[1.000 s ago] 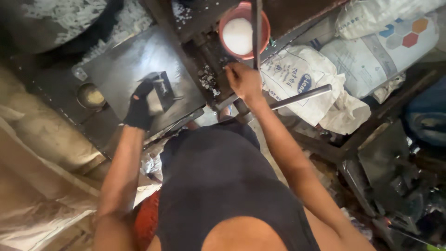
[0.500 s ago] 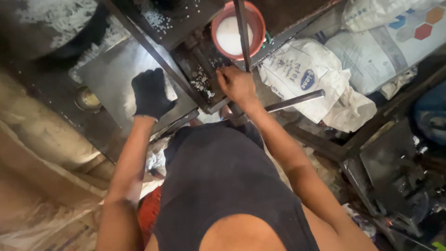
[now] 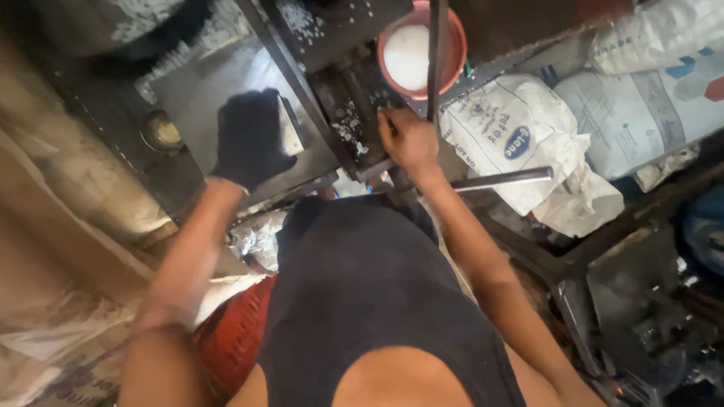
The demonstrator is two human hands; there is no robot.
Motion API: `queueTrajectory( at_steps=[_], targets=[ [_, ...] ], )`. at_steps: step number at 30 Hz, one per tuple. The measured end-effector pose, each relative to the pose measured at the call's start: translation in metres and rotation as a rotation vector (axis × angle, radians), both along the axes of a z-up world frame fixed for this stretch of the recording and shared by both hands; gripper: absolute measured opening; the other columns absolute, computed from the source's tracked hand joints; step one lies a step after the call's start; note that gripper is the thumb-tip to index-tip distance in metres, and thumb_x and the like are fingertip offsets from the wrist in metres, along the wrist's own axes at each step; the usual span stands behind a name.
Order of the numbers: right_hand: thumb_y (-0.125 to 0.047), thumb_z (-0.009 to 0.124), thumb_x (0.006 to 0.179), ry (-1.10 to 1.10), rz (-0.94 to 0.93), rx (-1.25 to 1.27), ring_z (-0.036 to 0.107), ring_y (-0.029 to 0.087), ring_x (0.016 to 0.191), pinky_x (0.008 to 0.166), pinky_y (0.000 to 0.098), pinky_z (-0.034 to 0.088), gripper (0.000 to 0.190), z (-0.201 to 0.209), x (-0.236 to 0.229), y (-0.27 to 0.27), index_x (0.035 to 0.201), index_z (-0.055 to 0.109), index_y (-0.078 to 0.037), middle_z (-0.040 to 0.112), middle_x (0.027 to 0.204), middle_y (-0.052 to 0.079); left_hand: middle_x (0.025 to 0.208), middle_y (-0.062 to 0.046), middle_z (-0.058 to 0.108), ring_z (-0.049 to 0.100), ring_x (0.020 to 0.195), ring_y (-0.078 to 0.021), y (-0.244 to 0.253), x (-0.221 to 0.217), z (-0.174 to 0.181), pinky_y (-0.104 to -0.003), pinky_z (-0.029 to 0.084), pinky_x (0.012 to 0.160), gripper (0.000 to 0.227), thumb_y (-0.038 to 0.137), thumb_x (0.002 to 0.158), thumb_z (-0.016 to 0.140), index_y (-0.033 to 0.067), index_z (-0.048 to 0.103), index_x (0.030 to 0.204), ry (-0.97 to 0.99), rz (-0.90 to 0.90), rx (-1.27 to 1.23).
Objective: The person operates a manual machine by turning a crank with their right hand while using their left hand to place and remove small metal objects. The person repeatedly cycles the crank and handles the objects on a metal surface.
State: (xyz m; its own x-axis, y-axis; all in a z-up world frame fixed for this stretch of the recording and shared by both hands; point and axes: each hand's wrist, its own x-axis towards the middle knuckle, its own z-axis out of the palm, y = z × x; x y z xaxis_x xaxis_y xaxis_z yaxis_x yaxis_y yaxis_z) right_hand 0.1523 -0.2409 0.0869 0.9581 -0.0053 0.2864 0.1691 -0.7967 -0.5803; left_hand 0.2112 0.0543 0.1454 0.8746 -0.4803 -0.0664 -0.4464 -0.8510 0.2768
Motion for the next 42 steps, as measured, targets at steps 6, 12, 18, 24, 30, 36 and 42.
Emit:
queueTrajectory(
  at_steps=[6,12,18,24,30,36,42],
  targets=[
    [-0.017,0.073,0.097,0.023,0.011,0.025,0.07,0.034,0.076,0.065,0.0422,0.055,0.011,0.0,-0.006,0.001,0.098,0.076,-0.007,0.072,0.088,0.013,0.096,-0.017,0.062,0.06,0.094,-0.0385,-0.013,-0.017,-0.048,-0.051,0.043,0.083,0.067,0.027,0.06,0.081,0.0015,0.059,0.117,-0.115,0.085,-0.15],
    [-0.013,0.075,0.096,-0.051,0.058,0.018,0.071,0.031,0.074,0.063,0.0393,0.055,0.01,0.006,-0.005,0.003,0.101,0.076,-0.006,0.074,0.09,0.014,0.103,-0.016,0.061,0.058,0.101,-0.0386,0.001,-0.025,-0.076,-0.051,0.041,0.092,0.062,0.025,0.067,0.079,0.0066,0.061,0.123,-0.152,0.074,-0.222],
    [-0.009,0.075,0.097,0.063,0.037,0.3,0.068,0.016,0.064,0.055,0.0294,0.051,0.012,0.032,-0.025,0.021,0.103,0.076,0.001,0.074,0.085,0.013,0.145,-0.033,0.05,0.037,0.135,-0.0521,0.077,-0.038,-0.09,-0.059,0.03,0.11,0.11,0.043,0.045,0.091,0.0096,0.05,0.142,-0.042,0.051,-0.415],
    [-0.016,0.071,0.099,0.558,0.275,0.686,0.069,0.006,0.077,0.069,0.0243,0.056,0.02,0.034,-0.052,0.084,0.112,0.075,-0.001,0.075,0.087,0.003,0.136,-0.018,0.061,0.064,0.119,-0.034,0.102,-0.052,-0.101,-0.042,0.053,0.096,0.074,0.03,0.092,0.068,0.0172,0.03,0.155,0.58,0.588,-0.869],
    [-0.028,0.072,0.099,0.645,0.264,0.645,0.065,0.008,0.066,0.061,0.0244,0.053,0.033,-0.035,-0.017,0.177,0.111,0.074,0.002,0.073,0.079,0.005,0.107,-0.013,0.076,0.073,0.102,-0.0327,0.085,-0.05,-0.113,-0.042,0.056,0.088,0.035,0.036,0.107,0.055,0.0123,0.07,0.127,-0.01,0.757,-0.64],
    [-0.023,0.075,0.095,0.911,0.106,0.998,0.069,0.014,0.062,0.057,0.0288,0.06,0.033,-0.102,0.006,0.208,0.105,0.072,0.008,0.073,0.081,0.01,0.114,-0.013,0.075,0.07,0.096,-0.0369,0.09,-0.055,-0.12,-0.048,0.054,0.083,0.034,0.034,0.108,0.048,0.0145,0.073,0.12,-0.174,0.624,-0.476],
    [-0.018,0.064,0.101,0.909,0.185,0.972,0.068,0.013,0.064,0.058,0.0286,0.058,0.025,-0.138,0.0,0.194,0.108,0.067,0.005,0.071,0.082,0.008,0.106,-0.012,0.075,0.071,0.091,-0.0348,0.088,-0.051,-0.111,-0.046,0.055,0.079,0.032,0.037,0.108,0.051,0.0141,0.072,0.117,-0.201,0.647,-0.455]
  ],
)
